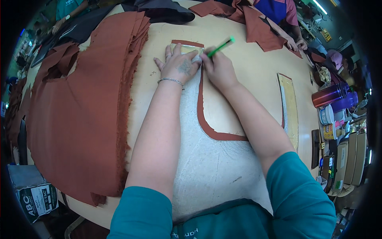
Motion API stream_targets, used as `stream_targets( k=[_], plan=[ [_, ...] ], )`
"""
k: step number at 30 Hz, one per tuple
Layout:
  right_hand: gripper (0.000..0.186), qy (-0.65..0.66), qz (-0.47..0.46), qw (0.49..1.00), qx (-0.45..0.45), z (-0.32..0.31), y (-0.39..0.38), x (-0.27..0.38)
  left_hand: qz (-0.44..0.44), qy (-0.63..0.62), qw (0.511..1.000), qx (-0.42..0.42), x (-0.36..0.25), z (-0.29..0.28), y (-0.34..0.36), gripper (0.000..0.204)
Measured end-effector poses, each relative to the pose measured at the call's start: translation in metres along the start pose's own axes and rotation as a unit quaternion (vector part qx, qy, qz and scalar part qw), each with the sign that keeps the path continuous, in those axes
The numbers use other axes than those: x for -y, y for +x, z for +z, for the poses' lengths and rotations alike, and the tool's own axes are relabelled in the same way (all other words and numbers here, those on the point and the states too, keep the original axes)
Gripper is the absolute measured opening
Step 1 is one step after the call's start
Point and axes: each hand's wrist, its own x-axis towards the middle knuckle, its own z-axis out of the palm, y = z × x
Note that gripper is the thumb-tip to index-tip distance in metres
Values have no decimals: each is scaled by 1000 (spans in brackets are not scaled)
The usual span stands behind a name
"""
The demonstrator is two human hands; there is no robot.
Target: The person traces the outline of a template onto a piece of leather with a green pencil, places another piece of leather over it, and then uses a utility knife to sharpen the pencil tip.
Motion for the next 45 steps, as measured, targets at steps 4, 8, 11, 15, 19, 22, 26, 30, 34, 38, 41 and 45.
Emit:
stream_targets(
  k=[4,8,11,15,19,22,26,30,34,38,41,45],
  plan=[
    [16,98,-35,993,47,-12,-41,23,-8,2,1000,-4,3,-1,-3,40],
    [15,179,84,980,10,-5,-15,4,1,-13,1000,-18,-1,5,2,40],
    [16,169,111,979,-27,0,7,-10,2,-19,1000,-21,-7,2,2,39],
    [11,6,-53,998,43,-14,-36,34,-7,-15,1000,-17,4,-2,-3,39],
    [9,66,-169,977,109,-34,-86,57,-12,-13,1000,-19,2,-1,2,35],
    [13,506,271,818,25,-32,-87,50,3,-330,932,-149,34,6,29,29],
    [19,534,322,782,-17,-31,-77,37,-83,-373,891,-245,54,-6,50,27],
    [18,509,309,803,-3,-33,-76,37,32,-137,981,-134,49,-29,79,26],
    [17,492,323,808,5,-30,-75,42,82,-55,995,25,61,-40,103,22],
    [18,481,315,818,9,-32,-74,40,109,-29,991,71,57,-39,113,16],
    [19,463,312,829,23,-35,-74,43,90,12,993,81,52,-35,114,15],
    [20,475,312,823,12,-33,-74,44,106,74,991,41,51,-29,111,11]
  ],
)
